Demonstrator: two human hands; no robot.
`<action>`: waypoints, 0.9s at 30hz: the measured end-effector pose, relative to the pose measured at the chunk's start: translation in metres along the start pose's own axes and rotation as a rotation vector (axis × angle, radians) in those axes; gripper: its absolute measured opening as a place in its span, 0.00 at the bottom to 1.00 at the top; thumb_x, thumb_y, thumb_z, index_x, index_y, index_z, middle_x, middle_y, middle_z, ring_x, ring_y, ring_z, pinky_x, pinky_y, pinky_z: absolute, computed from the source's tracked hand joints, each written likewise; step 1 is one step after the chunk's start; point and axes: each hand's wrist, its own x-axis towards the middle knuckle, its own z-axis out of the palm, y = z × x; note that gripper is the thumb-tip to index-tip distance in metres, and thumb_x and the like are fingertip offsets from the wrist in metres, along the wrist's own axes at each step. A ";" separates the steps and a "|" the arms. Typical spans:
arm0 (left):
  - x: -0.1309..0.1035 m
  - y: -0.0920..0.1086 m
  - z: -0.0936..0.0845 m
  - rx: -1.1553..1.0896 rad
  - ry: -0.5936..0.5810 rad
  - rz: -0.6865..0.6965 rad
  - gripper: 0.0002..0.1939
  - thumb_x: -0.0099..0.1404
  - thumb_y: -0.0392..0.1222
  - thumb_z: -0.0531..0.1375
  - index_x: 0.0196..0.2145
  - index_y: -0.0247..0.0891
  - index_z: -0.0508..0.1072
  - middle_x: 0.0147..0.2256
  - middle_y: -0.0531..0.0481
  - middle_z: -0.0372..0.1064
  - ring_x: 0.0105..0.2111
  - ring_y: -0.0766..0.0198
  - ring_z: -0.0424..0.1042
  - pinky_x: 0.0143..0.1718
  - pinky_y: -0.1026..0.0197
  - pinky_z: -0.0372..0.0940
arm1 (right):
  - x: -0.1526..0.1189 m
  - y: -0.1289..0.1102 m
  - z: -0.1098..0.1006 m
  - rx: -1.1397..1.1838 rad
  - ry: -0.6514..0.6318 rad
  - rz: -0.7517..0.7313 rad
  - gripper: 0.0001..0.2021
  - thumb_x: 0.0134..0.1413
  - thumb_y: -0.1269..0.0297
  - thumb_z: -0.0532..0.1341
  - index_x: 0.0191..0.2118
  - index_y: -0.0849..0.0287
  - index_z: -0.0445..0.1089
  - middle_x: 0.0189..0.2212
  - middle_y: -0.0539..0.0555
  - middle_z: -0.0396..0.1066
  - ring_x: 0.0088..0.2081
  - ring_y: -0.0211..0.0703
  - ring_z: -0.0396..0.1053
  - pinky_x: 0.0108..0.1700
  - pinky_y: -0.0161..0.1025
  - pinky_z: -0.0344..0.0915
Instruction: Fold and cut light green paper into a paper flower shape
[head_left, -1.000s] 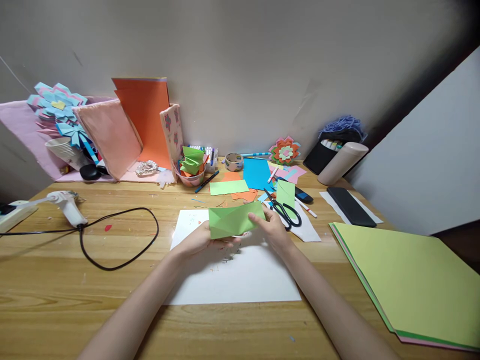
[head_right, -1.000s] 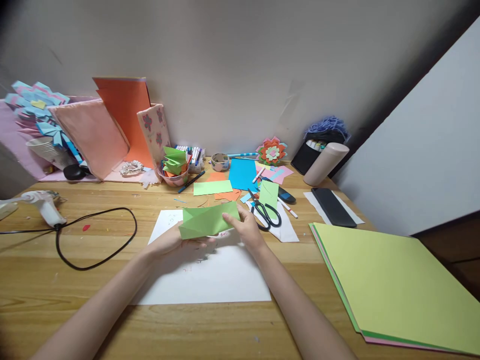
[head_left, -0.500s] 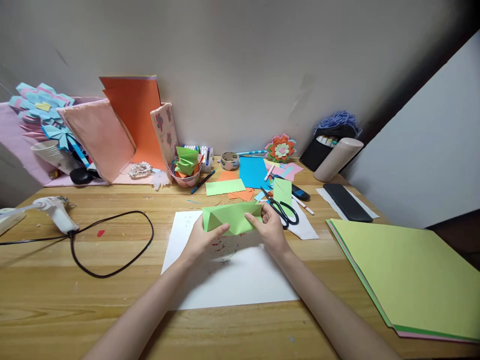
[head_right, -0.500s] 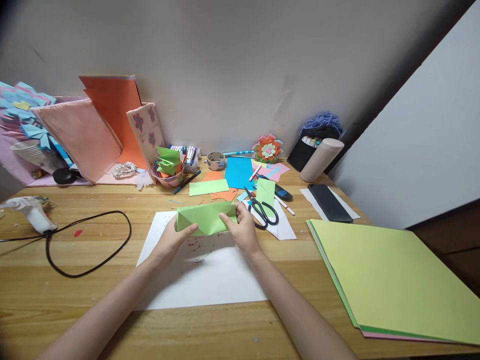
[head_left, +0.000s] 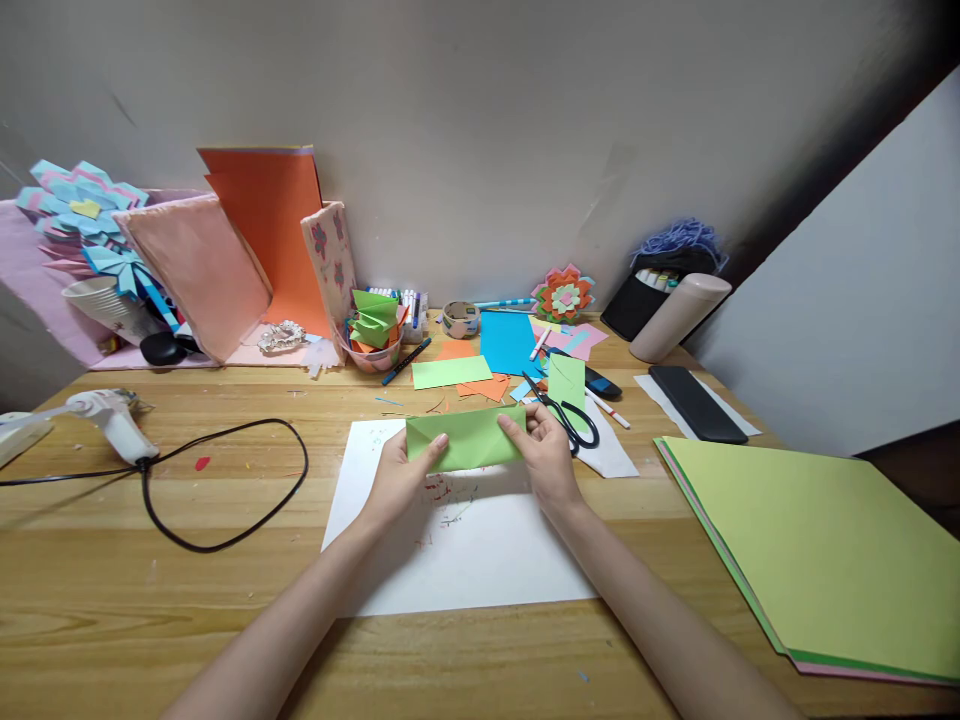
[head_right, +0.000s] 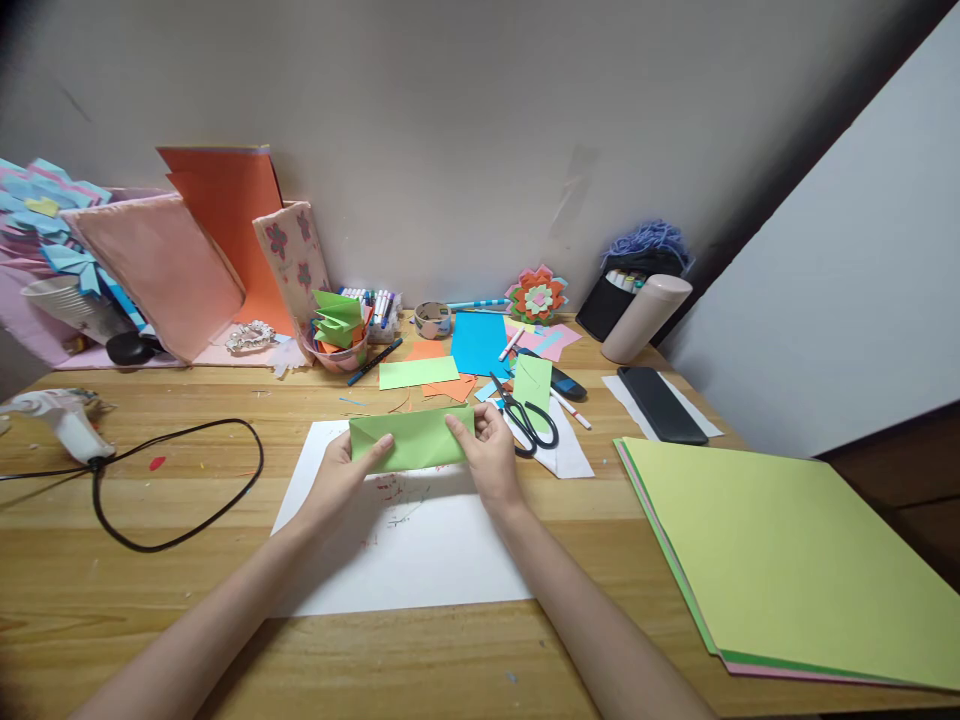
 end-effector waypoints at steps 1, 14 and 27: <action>0.000 0.000 0.000 -0.002 -0.003 -0.001 0.20 0.54 0.50 0.62 0.42 0.36 0.72 0.45 0.44 0.72 0.45 0.53 0.70 0.46 0.54 0.62 | 0.001 0.000 -0.001 0.019 0.007 0.018 0.15 0.43 0.57 0.66 0.32 0.57 0.60 0.23 0.45 0.62 0.26 0.36 0.62 0.29 0.32 0.60; 0.002 0.002 -0.002 0.041 0.023 -0.058 0.21 0.57 0.55 0.58 0.40 0.35 0.72 0.43 0.44 0.73 0.43 0.52 0.70 0.42 0.56 0.64 | 0.005 -0.004 -0.005 0.151 -0.017 0.165 0.19 0.35 0.57 0.70 0.33 0.58 0.64 0.21 0.48 0.72 0.23 0.39 0.69 0.29 0.35 0.65; 0.006 -0.005 -0.007 0.022 0.076 0.052 0.18 0.58 0.53 0.57 0.40 0.37 0.69 0.42 0.45 0.71 0.43 0.55 0.69 0.40 0.59 0.64 | 0.006 -0.002 -0.004 0.032 -0.066 0.120 0.15 0.40 0.55 0.67 0.29 0.58 0.64 0.15 0.44 0.66 0.18 0.34 0.63 0.22 0.31 0.59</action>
